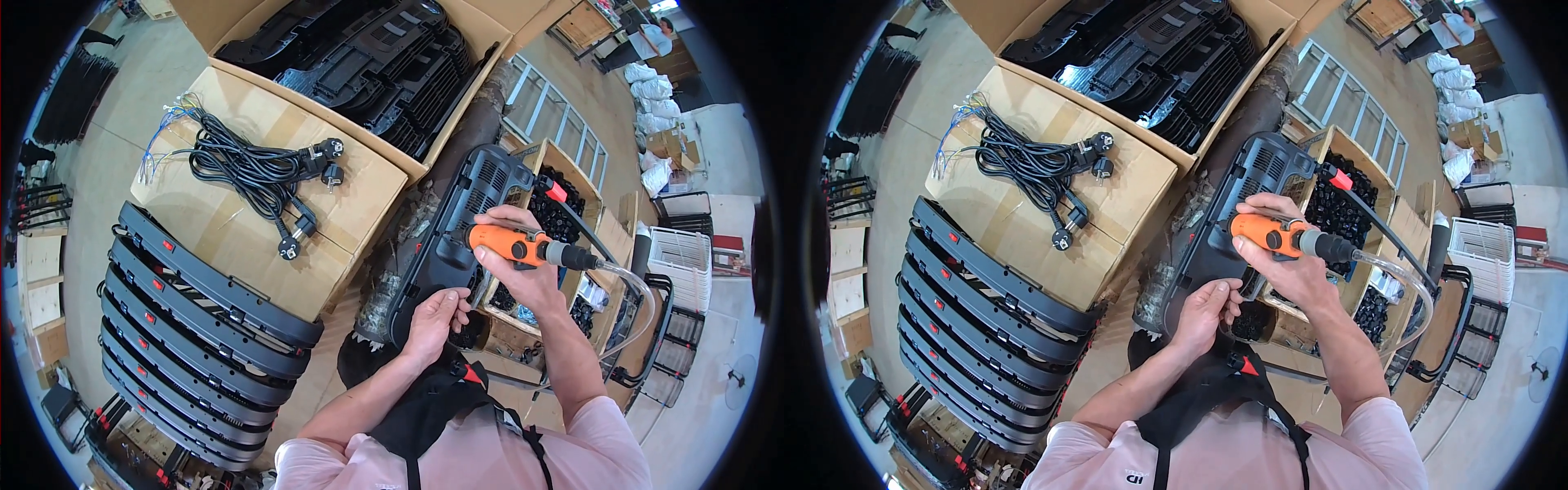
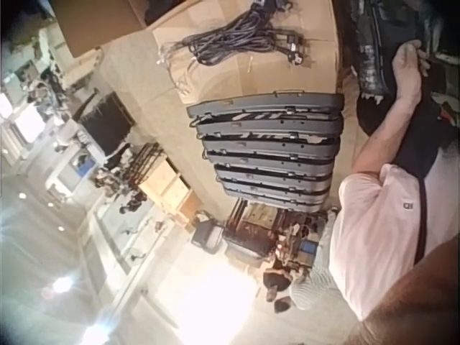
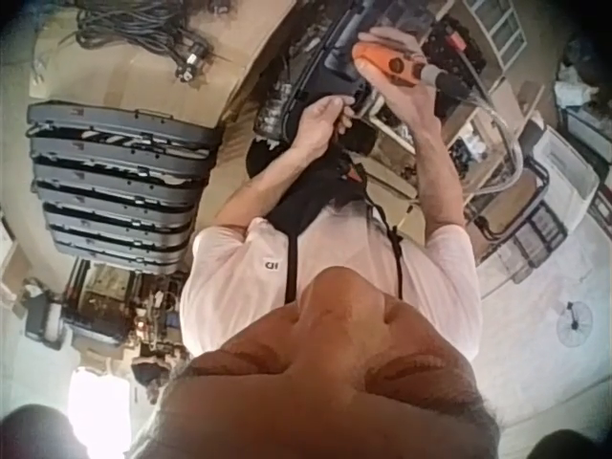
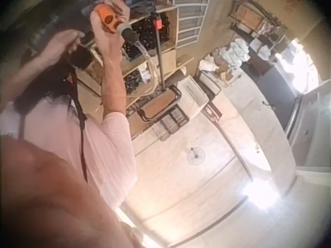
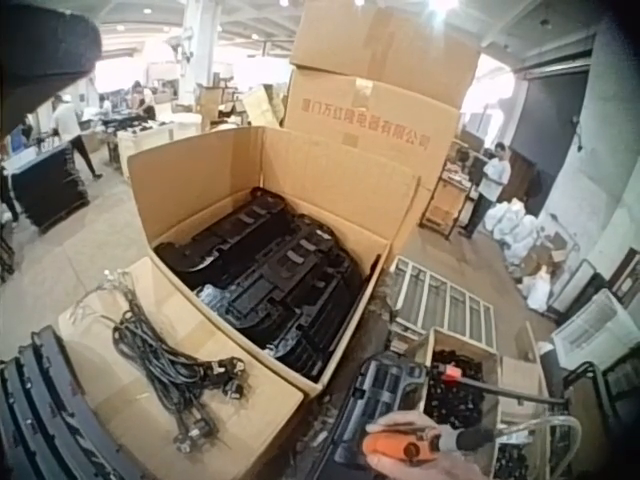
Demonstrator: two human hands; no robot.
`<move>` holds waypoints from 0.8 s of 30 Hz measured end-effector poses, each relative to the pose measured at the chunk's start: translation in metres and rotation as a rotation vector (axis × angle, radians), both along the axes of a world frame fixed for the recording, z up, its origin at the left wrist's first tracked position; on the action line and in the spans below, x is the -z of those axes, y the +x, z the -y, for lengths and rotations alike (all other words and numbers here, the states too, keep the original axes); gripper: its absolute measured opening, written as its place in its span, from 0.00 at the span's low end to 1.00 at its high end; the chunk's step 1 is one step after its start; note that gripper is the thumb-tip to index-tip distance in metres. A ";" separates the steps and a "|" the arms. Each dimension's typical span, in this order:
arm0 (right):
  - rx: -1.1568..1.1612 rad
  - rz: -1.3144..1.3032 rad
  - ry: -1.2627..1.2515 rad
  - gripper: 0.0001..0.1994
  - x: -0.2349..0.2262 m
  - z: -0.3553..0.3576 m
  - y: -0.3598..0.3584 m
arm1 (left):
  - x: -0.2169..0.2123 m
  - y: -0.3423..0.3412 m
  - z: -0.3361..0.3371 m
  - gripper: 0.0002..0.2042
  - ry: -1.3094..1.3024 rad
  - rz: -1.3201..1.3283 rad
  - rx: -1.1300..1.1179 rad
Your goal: Assembling a plastic device housing by installing a wiring harness and using a power screwdriver to secure components.
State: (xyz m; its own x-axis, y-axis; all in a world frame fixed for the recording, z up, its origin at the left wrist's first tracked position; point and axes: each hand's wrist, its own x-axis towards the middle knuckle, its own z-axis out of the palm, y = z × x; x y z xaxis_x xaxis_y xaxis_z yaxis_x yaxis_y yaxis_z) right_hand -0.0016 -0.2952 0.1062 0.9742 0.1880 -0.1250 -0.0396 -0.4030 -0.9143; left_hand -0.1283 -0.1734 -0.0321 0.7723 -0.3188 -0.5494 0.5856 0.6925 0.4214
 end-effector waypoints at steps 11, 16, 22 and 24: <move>-0.071 0.018 -0.028 0.26 0.008 -0.003 0.000 | -0.001 0.003 0.000 0.15 -0.010 0.005 0.000; -0.068 0.080 -0.057 0.24 0.015 -0.007 0.001 | 0.000 0.004 0.000 0.15 -0.012 0.004 0.005; -0.125 0.072 -0.052 0.20 0.019 -0.010 0.008 | -0.001 0.006 0.002 0.15 -0.007 0.033 -0.024; -0.141 0.109 -0.089 0.19 0.018 -0.014 0.007 | 0.000 0.003 0.004 0.14 -0.004 0.041 -0.058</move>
State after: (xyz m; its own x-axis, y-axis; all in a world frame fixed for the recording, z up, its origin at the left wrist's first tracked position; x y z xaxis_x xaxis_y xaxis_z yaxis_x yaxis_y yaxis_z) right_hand 0.0049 -0.2816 0.0887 0.9477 0.3164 -0.0428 0.1199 -0.4768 -0.8708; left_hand -0.1249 -0.1773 -0.0318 0.8115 -0.2751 -0.5156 0.5267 0.7266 0.4413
